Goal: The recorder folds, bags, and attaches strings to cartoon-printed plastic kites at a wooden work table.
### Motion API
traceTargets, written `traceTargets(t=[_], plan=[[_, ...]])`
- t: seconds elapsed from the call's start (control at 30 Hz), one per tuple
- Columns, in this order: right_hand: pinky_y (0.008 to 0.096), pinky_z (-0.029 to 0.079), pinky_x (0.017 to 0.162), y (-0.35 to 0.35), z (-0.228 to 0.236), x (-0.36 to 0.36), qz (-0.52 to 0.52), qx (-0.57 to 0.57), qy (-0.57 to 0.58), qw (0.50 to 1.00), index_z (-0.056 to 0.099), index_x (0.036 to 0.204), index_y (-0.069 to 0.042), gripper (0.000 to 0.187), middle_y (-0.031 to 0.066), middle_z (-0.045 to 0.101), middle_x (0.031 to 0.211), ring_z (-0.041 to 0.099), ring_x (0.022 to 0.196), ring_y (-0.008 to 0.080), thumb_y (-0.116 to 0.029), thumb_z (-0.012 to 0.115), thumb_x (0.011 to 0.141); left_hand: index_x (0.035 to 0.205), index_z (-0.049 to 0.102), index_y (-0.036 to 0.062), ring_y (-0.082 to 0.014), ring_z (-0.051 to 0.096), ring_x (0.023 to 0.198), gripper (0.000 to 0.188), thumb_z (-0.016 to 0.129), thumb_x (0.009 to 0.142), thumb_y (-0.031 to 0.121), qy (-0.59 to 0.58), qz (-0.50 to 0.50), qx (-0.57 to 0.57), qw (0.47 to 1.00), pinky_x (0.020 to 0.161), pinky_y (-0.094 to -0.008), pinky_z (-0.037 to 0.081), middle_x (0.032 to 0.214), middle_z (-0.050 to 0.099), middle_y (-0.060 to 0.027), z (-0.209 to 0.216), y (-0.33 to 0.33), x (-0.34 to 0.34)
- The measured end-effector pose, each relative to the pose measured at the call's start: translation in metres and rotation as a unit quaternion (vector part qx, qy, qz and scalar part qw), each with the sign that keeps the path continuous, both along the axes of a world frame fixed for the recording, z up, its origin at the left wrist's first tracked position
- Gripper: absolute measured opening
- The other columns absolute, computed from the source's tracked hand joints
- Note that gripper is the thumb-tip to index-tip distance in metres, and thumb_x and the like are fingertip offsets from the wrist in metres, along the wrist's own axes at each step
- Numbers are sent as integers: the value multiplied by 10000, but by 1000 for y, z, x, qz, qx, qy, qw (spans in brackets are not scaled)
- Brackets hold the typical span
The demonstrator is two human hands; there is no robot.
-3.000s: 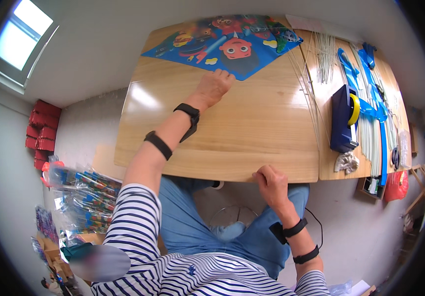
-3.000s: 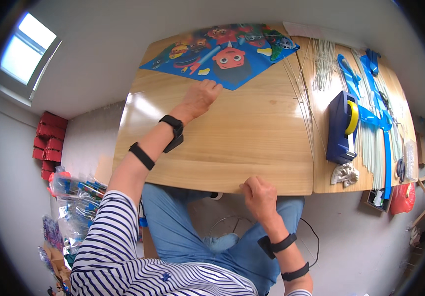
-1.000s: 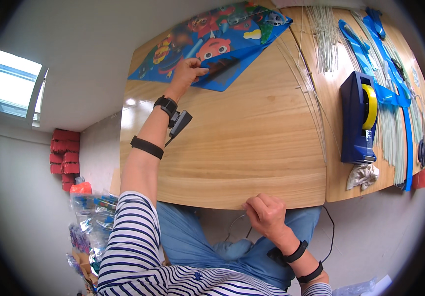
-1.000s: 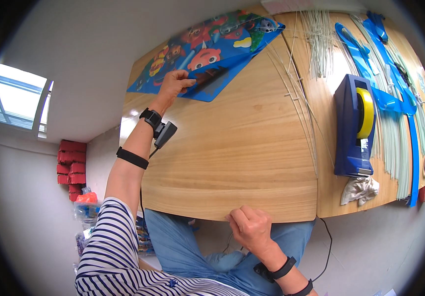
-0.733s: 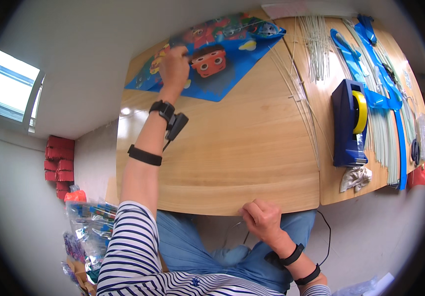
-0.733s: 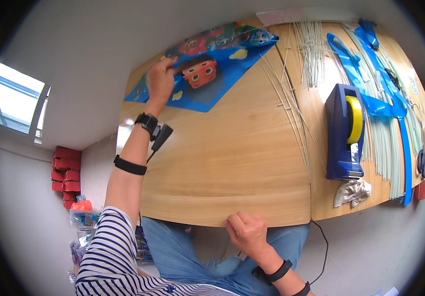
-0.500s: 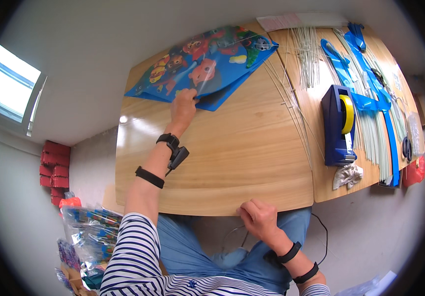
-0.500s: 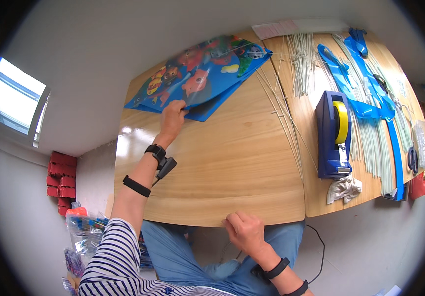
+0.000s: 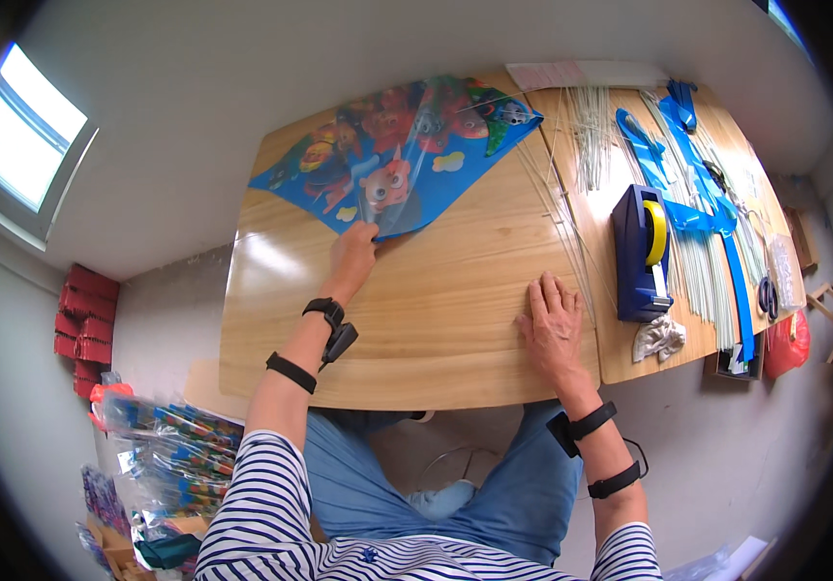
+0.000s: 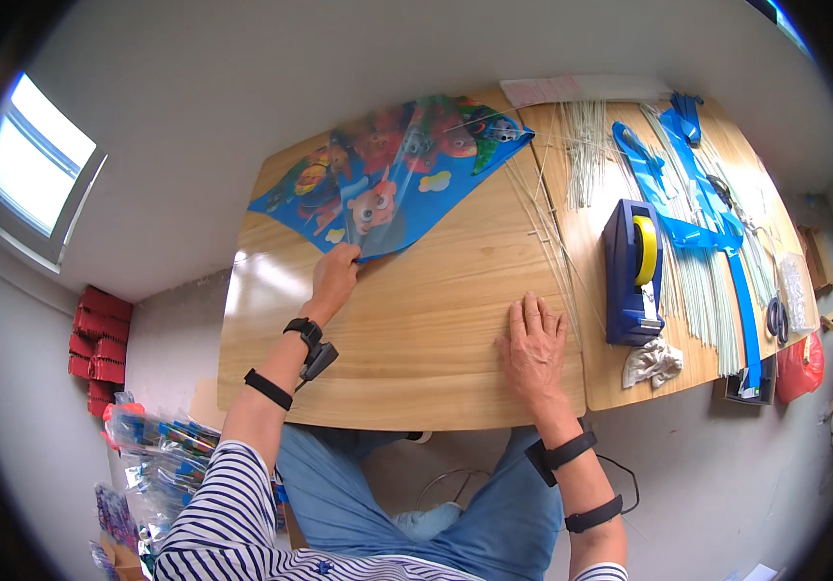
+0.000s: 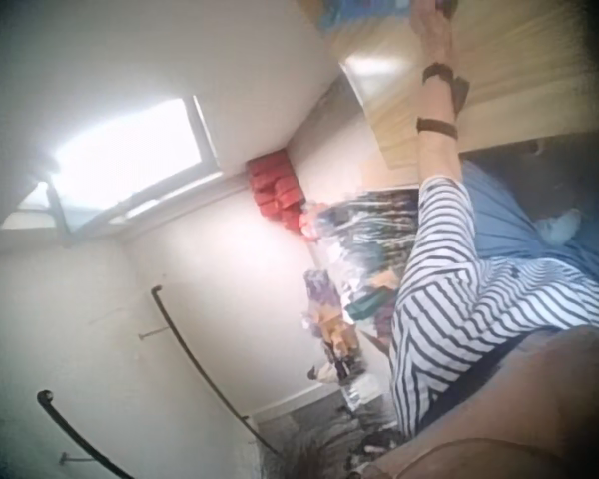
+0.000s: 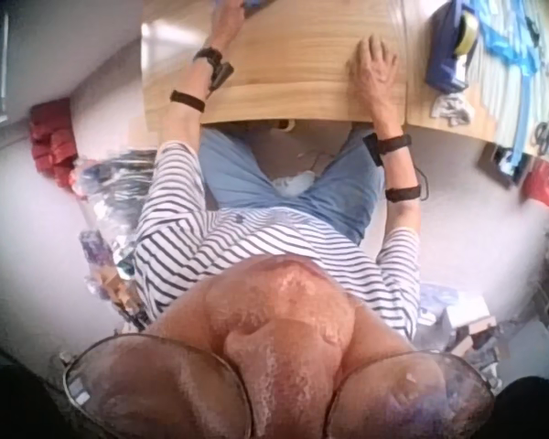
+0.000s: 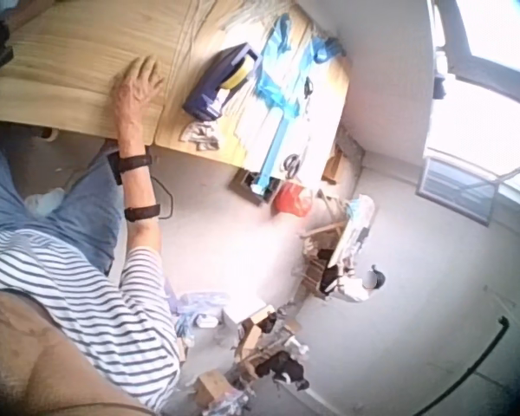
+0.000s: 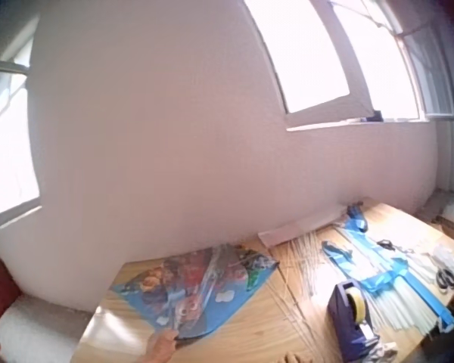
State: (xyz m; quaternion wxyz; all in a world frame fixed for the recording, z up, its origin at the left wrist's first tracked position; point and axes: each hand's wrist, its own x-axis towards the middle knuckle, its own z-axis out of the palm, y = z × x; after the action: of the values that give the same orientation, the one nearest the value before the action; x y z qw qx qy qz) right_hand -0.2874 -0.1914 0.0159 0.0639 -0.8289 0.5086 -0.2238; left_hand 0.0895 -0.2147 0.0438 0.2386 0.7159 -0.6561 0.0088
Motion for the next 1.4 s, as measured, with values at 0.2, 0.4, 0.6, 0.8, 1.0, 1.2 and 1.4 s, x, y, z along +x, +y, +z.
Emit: traceTargets(t=[0.2,0.4,0.6,0.8,1.0,1.2,1.4], plan=[[609,296,1183,0,3,-1,8,24,14,1000,546,1417,3,623,197,487,1521,433,1399,389,-206,752,867,914,631,48,-382,607,930,95,663,830,18,36,-67,28,997,773,-481,477,923,607,-143,-9,92,-21],[551,290,1209,3,17,15,50,7,-12,999,545,1429,-13,603,182,466,1558,409,1444,381,-206,735,891,867,644,93,-319,577,958,136,726,765,58,-8,-152,128,980,834,-435,441,883,592,-88,3,233,-53],[524,194,1261,24,15,78,145,-2,65,987,484,1512,-44,622,120,388,1636,289,1541,326,-366,616,996,846,671,91,-332,587,942,105,724,757,68,-98,-84,168,977,827,-465,446,892,610,-97,20,334,-10],[558,179,1261,46,0,96,172,8,130,976,485,1511,-41,657,133,406,1622,298,1537,330,-450,584,1006,1081,695,27,-425,626,1009,249,649,838,54,-45,70,86,993,885,-525,483,1050,676,-201,38,331,29],[629,282,1186,137,14,64,143,-21,146,979,563,1402,2,666,187,506,1517,434,1435,352,-415,717,907,1427,547,34,-424,476,1352,611,702,927,348,56,69,155,984,1098,-531,416,1428,540,-240,12,237,8],[571,391,1098,237,48,27,207,191,63,957,648,1269,-20,495,211,622,1352,609,1194,392,-356,719,914,1510,488,104,-434,294,1510,822,723,858,545,-34,95,165,981,1157,-652,302,1617,357,-211,-22,189,35],[602,348,1140,134,33,51,106,-47,88,989,606,1335,-3,584,202,569,1424,490,1356,404,-390,722,913,1510,502,139,-425,261,1527,959,819,734,605,-1,73,181,981,1146,-713,268,1630,342,-195,-20,175,48]])
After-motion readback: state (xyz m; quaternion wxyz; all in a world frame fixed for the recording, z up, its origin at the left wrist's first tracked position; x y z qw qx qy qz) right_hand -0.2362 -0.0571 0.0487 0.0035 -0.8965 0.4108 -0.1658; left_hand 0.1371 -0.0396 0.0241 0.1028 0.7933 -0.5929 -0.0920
